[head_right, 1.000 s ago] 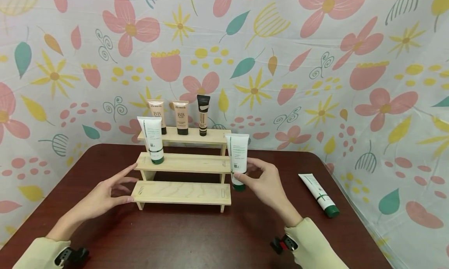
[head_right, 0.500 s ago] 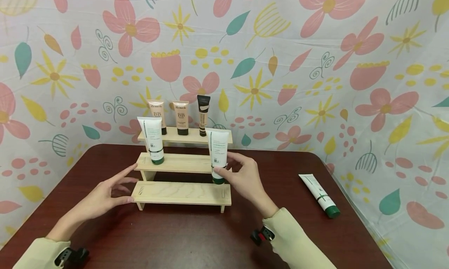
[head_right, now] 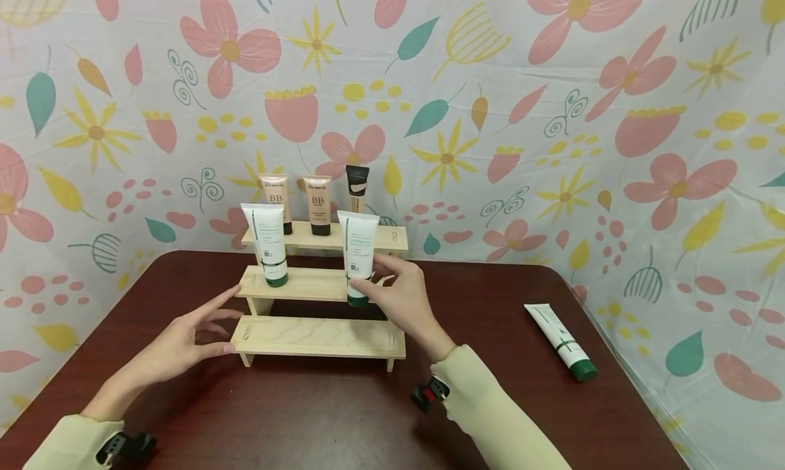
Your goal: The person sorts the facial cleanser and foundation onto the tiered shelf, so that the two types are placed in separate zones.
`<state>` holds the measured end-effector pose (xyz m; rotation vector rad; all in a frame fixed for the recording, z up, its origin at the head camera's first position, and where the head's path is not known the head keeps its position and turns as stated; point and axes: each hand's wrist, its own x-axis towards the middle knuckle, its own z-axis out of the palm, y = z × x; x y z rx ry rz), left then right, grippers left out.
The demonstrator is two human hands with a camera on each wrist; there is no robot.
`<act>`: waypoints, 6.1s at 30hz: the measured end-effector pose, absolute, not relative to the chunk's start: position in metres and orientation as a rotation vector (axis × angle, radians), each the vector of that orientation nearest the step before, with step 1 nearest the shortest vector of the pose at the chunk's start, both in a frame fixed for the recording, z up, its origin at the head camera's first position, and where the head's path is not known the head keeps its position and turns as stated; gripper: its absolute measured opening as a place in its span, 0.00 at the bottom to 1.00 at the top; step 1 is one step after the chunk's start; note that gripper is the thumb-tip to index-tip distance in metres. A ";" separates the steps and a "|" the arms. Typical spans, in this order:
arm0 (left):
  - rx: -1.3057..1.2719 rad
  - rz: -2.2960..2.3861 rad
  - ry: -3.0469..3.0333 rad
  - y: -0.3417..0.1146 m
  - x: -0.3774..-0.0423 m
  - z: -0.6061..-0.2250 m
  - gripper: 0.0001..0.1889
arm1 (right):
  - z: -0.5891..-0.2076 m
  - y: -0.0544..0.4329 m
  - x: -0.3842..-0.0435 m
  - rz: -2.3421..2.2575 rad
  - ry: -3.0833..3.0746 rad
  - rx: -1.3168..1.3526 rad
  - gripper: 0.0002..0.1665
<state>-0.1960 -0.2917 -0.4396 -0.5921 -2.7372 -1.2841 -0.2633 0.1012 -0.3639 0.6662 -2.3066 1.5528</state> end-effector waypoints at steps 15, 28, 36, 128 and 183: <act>-0.613 -1.327 -2.708 -0.292 -0.193 -0.435 0.53 | -0.364 0.066 -0.283 1.687 -2.296 0.703 0.24; -0.602 -1.343 -2.705 -0.291 -0.192 -0.434 0.53 | -0.369 0.043 -0.291 1.657 -2.329 0.676 0.26; -0.603 -1.344 -2.710 -0.291 -0.193 -0.434 0.53 | -0.369 0.035 -0.293 1.701 -2.301 0.700 0.24; -0.610 -1.315 -2.718 -0.291 -0.193 -0.440 0.54 | -0.436 0.457 -0.251 0.547 -2.898 0.278 0.38; -0.581 -1.312 -2.731 -0.289 -0.192 -0.438 0.54 | -0.423 0.366 -0.244 0.913 -3.190 0.659 0.26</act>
